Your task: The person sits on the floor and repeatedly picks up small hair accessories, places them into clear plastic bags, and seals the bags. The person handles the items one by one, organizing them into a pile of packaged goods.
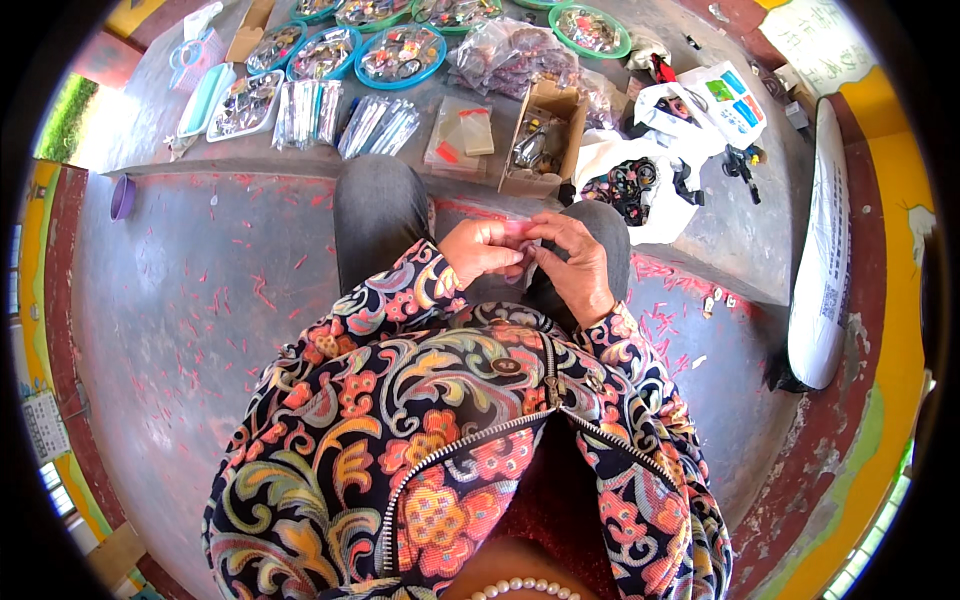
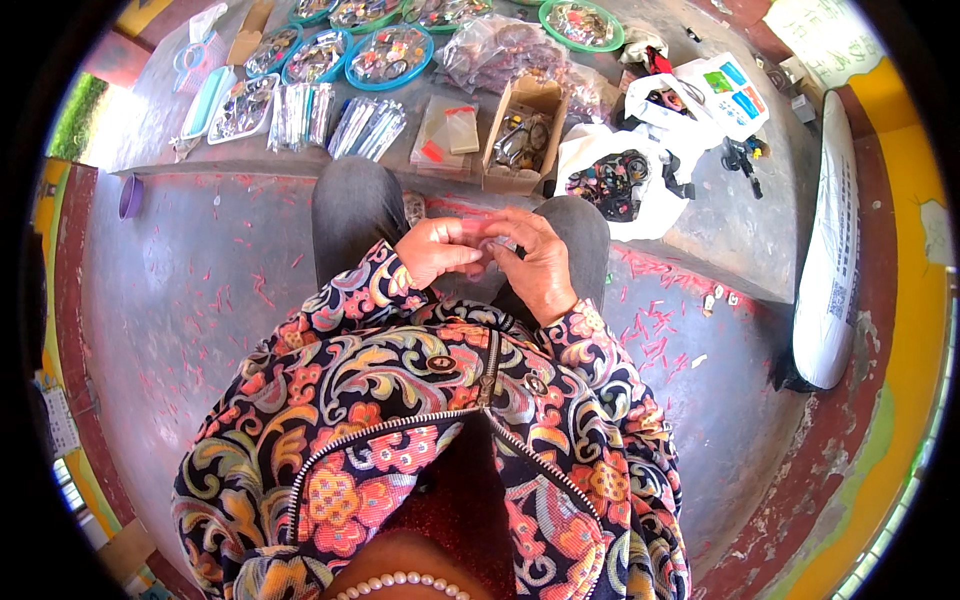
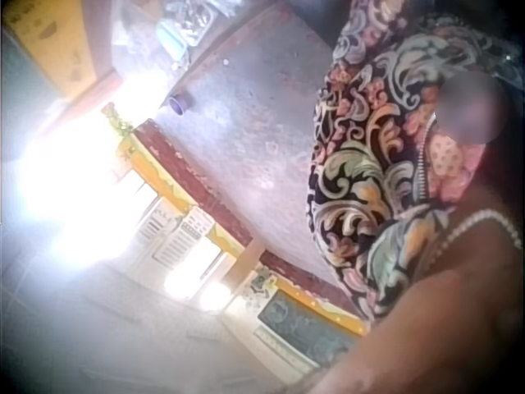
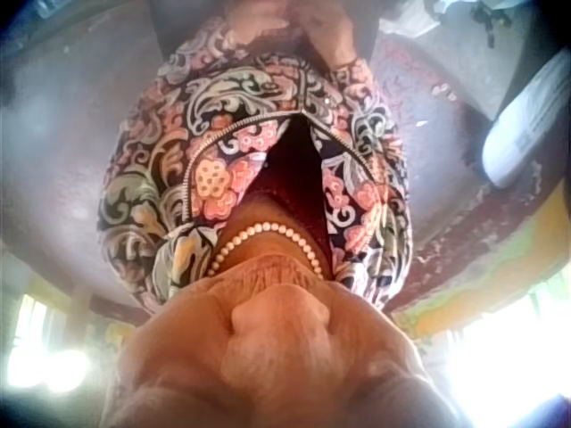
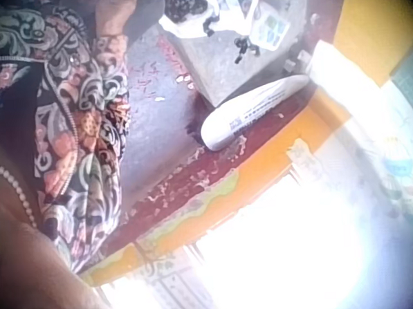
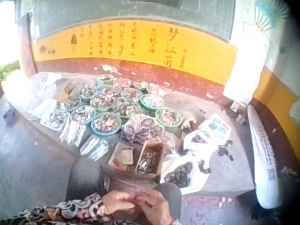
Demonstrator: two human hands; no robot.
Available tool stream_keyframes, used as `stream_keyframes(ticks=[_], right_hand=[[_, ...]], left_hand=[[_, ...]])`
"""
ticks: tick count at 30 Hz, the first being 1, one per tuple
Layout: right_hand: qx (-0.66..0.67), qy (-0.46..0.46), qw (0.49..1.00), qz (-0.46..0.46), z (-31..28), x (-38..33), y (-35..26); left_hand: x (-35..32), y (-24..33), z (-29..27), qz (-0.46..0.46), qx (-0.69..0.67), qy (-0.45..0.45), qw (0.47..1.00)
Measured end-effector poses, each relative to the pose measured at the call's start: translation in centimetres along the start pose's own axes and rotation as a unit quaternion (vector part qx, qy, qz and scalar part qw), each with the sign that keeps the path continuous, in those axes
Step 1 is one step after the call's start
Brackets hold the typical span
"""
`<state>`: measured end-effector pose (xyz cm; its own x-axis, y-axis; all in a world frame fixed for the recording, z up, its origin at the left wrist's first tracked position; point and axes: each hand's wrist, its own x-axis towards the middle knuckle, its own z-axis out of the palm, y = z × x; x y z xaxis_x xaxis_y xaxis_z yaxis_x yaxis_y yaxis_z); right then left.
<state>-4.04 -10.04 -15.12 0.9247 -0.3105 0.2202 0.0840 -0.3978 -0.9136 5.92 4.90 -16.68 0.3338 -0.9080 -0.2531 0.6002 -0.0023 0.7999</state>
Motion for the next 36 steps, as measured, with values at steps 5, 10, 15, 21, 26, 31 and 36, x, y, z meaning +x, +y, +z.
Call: stream_keyframes(ticks=[5, 10, 15, 21, 26, 31, 36], right_hand=[[0.166, 0.048, 0.981, 0.093, 0.8, 0.2, -0.7], [0.272, -0.021, 0.943, 0.189, 0.6, -0.1, 0.6], [0.287, -0.012, 0.938, 0.196, 0.4, -0.3, 0.6], [0.181, -0.002, 0.973, 0.142, 1.0, -0.4, 0.6], [0.127, -0.012, 0.985, 0.117, 1.1, -0.4, 0.5], [0.170, -0.014, 0.975, 0.142, 0.9, -0.3, 1.0], [0.312, -0.019, 0.935, 0.165, 0.2, 0.4, -0.5]], left_hand=[[-0.1, 0.9, 0.8, 0.006, 0.029, 0.050, 0.998], [0.1, -0.1, 0.1, 0.044, 0.041, 0.098, 0.993], [0.2, 0.4, 0.6, 0.045, 0.063, 0.059, 0.995], [-0.1, 0.7, 1.1, 0.003, 0.075, 0.095, 0.993], [0.0, 0.8, 1.0, -0.031, 0.055, 0.103, 0.993], [-0.1, 1.2, 0.8, -0.030, 0.030, 0.112, 0.993], [0.0, 2.6, 1.8, 0.008, -0.012, 0.121, 0.993]])
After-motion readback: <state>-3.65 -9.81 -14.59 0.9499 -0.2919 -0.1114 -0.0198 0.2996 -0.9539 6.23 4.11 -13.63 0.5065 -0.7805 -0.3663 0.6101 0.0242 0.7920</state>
